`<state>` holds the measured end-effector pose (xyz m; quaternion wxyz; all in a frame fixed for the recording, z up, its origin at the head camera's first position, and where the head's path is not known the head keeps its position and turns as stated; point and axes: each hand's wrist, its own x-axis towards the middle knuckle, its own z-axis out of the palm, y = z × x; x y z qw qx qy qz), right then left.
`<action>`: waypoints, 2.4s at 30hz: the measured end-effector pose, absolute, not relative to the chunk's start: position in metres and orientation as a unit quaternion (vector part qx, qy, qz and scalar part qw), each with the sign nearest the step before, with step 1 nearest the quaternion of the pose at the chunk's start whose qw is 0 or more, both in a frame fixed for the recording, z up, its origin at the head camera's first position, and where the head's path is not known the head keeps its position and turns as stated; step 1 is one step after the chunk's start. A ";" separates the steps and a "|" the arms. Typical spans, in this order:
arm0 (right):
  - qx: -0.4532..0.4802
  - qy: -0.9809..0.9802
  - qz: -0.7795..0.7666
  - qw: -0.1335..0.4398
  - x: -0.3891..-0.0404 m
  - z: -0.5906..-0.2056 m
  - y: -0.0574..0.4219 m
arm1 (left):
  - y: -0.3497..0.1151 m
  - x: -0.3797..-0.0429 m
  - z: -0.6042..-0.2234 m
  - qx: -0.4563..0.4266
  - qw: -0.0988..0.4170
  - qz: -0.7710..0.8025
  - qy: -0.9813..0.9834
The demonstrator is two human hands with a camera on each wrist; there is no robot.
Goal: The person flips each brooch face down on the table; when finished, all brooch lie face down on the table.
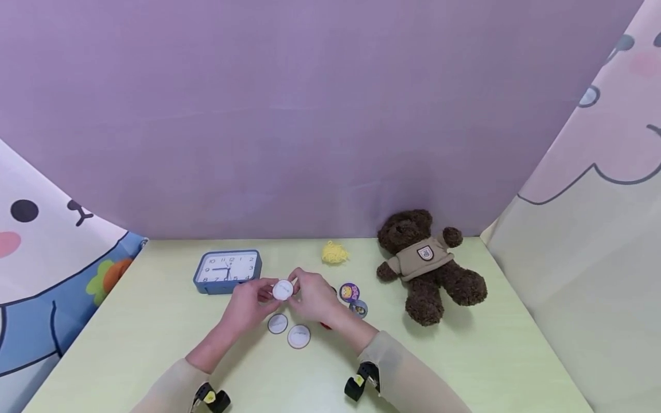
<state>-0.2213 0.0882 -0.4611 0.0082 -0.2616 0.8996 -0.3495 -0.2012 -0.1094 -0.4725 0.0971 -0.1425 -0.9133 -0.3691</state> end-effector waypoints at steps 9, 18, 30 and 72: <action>-0.245 0.930 -0.271 -0.039 -0.223 -0.466 0.078 | -0.111 -0.206 -0.481 -0.136 0.090 -0.349 -0.923; -0.216 0.948 -0.232 -0.011 -0.223 -0.465 0.067 | -0.114 -0.207 -0.487 -0.146 0.076 -0.340 -0.926; -0.220 0.954 -0.204 -0.008 -0.225 -0.469 0.063 | -0.116 -0.209 -0.491 -0.154 0.098 -0.290 -0.939; -0.249 0.952 -0.179 -0.017 -0.198 -0.461 0.129 | -0.062 -0.203 -0.476 -0.198 -0.005 -0.293 -0.936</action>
